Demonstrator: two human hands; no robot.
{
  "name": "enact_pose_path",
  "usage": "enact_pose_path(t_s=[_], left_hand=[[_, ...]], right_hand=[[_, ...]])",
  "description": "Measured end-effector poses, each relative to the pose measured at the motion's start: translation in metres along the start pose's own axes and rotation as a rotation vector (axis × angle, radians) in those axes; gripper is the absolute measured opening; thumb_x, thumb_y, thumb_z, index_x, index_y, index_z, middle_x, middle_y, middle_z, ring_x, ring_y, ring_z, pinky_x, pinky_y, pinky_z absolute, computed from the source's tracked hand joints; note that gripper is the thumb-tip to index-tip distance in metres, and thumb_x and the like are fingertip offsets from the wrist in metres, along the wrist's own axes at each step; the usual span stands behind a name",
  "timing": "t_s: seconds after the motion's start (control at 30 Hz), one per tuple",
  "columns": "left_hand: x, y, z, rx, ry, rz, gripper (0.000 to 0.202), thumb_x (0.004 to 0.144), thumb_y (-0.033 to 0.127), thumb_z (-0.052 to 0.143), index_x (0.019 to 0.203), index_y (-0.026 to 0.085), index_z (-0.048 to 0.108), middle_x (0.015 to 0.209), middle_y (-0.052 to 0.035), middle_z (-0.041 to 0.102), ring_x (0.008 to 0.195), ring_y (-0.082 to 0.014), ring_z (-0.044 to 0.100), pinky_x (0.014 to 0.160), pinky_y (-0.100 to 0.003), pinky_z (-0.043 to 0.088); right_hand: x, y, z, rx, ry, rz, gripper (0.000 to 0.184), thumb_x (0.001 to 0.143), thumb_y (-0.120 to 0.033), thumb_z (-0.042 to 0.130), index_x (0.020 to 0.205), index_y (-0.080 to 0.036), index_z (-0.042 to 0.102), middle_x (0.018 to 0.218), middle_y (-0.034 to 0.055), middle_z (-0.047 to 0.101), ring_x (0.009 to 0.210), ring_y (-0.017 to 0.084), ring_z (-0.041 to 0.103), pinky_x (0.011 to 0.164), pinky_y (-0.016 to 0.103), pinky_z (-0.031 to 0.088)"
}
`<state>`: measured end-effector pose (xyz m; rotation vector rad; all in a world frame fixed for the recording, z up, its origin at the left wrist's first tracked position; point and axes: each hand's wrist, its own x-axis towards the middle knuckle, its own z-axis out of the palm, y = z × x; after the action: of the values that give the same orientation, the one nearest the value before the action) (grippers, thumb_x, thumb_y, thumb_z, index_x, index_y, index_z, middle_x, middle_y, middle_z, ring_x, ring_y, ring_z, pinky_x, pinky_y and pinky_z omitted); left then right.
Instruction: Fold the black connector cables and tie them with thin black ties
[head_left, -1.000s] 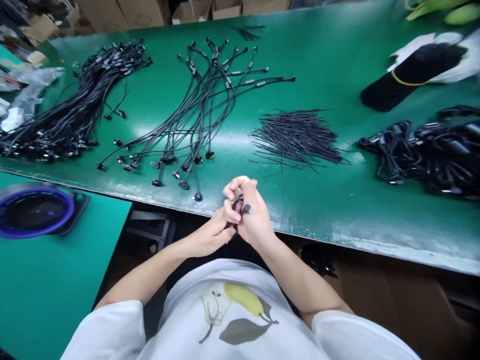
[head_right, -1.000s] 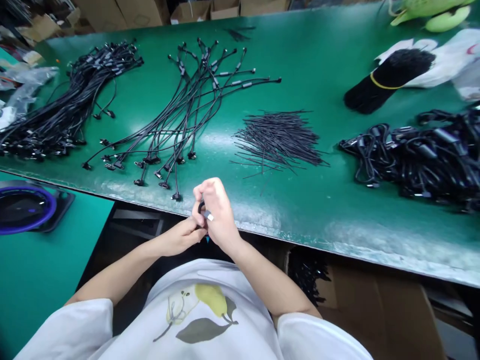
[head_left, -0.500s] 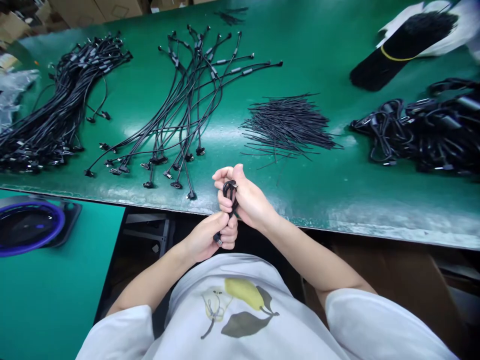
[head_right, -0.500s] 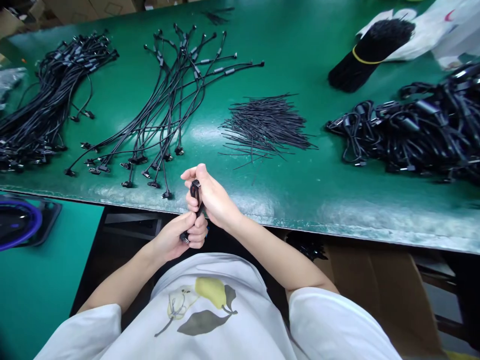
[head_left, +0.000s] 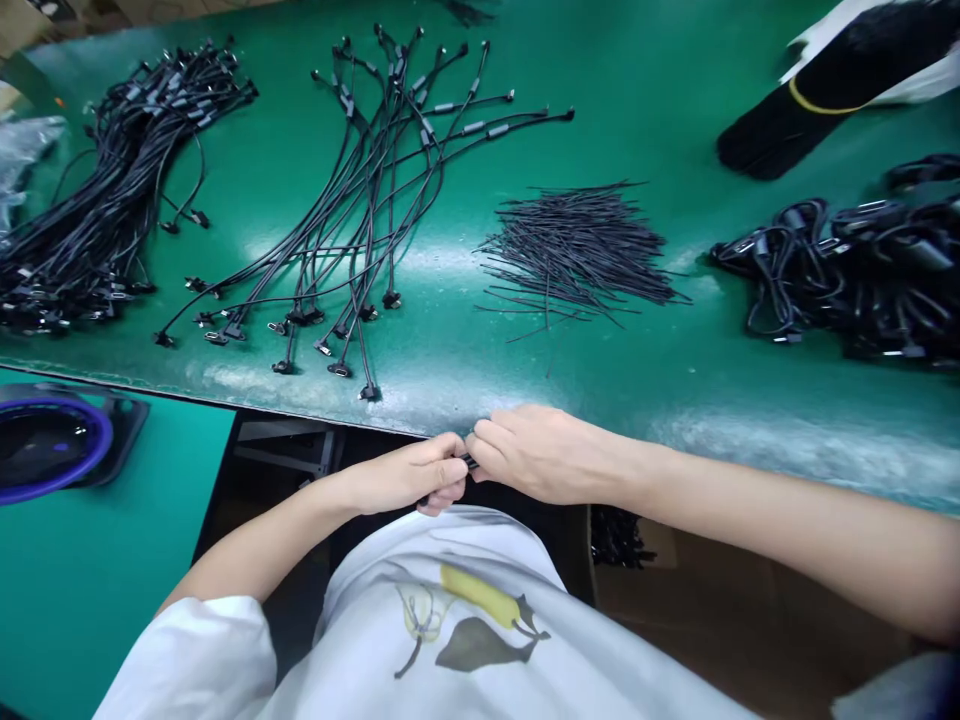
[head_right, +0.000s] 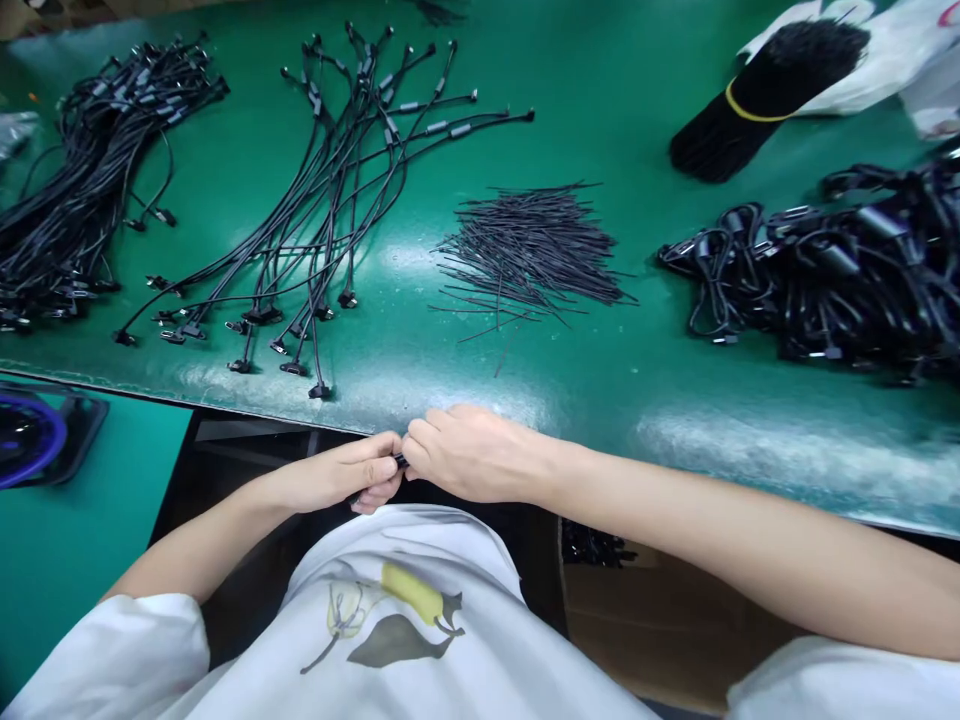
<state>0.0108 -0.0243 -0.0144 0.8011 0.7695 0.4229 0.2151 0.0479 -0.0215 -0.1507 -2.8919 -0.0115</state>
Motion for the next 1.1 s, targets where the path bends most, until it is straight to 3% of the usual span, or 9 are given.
enact_pose_path(t_s=[0.13,0.23,0.4,0.57,0.7,0.83,0.93,1.03,1.1], left_hand=[[-0.002,0.002,-0.004,0.385,0.284,0.184,0.031,0.087,0.045,0.061,0.104,0.019,0.055,0.092,-0.0069,0.064,0.084,-0.0188,0.060,0.079,-0.033,0.047],[-0.005,0.002,-0.011,0.729,0.574,0.344,0.032,0.082,0.032,0.069,0.112,0.024,0.062,0.116,-0.0093,0.065,0.110,-0.0251,0.059,0.099,-0.039,0.042],[-0.006,0.003,-0.016,1.029,0.736,0.428,0.022,0.086,0.030,0.062,0.106,0.022,0.069,0.106,-0.0114,0.068,0.100,-0.0260,0.059,0.095,-0.039,0.042],[-0.008,0.015,-0.012,0.936,0.702,0.384,0.025,0.095,0.027,0.044,0.108,0.022,0.065,0.090,-0.0060,0.066,0.083,-0.0212,0.057,0.085,-0.034,0.043],[-0.006,0.020,-0.013,0.987,0.656,0.349,0.011,0.088,0.023,0.053,0.089,0.022,0.064,0.105,-0.0078,0.064,0.105,-0.0252,0.054,0.095,-0.038,0.039],[0.000,0.023,-0.009,0.825,0.515,0.394,0.023,0.084,0.018,0.056,0.107,0.022,0.062,0.122,-0.0098,0.061,0.116,-0.0258,0.056,0.101,-0.038,0.038],[0.005,0.026,-0.004,0.899,0.418,0.291,0.031,0.087,0.031,0.060,0.115,0.021,0.058,0.105,-0.0099,0.068,0.098,-0.0273,0.064,0.084,-0.034,0.045],[0.006,0.029,-0.003,0.947,0.250,0.126,0.022,0.089,0.040,0.057,0.097,0.020,0.060,0.077,-0.0036,0.067,0.072,-0.0218,0.064,0.065,-0.028,0.043],[0.005,0.031,-0.005,0.860,0.140,0.078,0.019,0.093,0.036,0.050,0.090,0.020,0.059,0.071,-0.0004,0.064,0.066,-0.0170,0.061,0.063,-0.024,0.042]], right_hand=[[-0.005,0.006,-0.004,-0.107,0.034,0.085,0.031,0.099,-0.020,0.038,0.071,-0.018,0.050,0.061,0.0009,0.045,0.055,0.014,0.033,0.052,0.033,0.017],[-0.005,0.014,-0.006,-0.072,0.001,0.215,0.034,0.100,-0.024,0.038,0.069,-0.018,0.049,0.061,0.0017,0.045,0.054,0.014,0.030,0.052,0.033,0.017],[-0.005,0.019,-0.008,-0.222,-0.004,0.244,0.036,0.101,-0.030,0.039,0.071,-0.017,0.053,0.060,0.0020,0.045,0.054,0.014,0.032,0.051,0.033,0.016],[-0.006,0.019,-0.011,-0.226,0.027,0.210,0.026,0.101,-0.032,0.040,0.106,-0.016,0.060,0.067,0.0022,0.052,0.058,0.015,0.037,0.053,0.033,0.017],[-0.006,0.017,-0.012,-0.159,0.029,0.159,0.024,0.099,-0.026,0.043,0.082,-0.017,0.058,0.064,0.0011,0.049,0.056,0.013,0.034,0.052,0.033,0.017],[0.001,0.014,-0.017,-0.116,0.005,0.143,0.023,0.098,-0.018,0.041,0.081,-0.019,0.056,0.061,0.0006,0.046,0.054,0.013,0.032,0.051,0.033,0.017],[0.008,0.012,-0.023,-0.107,-0.009,0.127,0.026,0.097,-0.014,0.039,0.078,-0.019,0.055,0.060,0.0007,0.044,0.053,0.013,0.030,0.051,0.033,0.016],[0.010,0.014,-0.029,-0.140,0.035,0.030,0.030,0.097,-0.013,0.039,0.070,-0.019,0.052,0.058,0.0004,0.041,0.052,0.014,0.027,0.050,0.033,0.015],[0.009,0.015,-0.031,-0.188,0.064,-0.053,0.031,0.098,-0.017,0.040,0.068,-0.019,0.050,0.058,0.0006,0.041,0.053,0.015,0.028,0.049,0.033,0.015]])
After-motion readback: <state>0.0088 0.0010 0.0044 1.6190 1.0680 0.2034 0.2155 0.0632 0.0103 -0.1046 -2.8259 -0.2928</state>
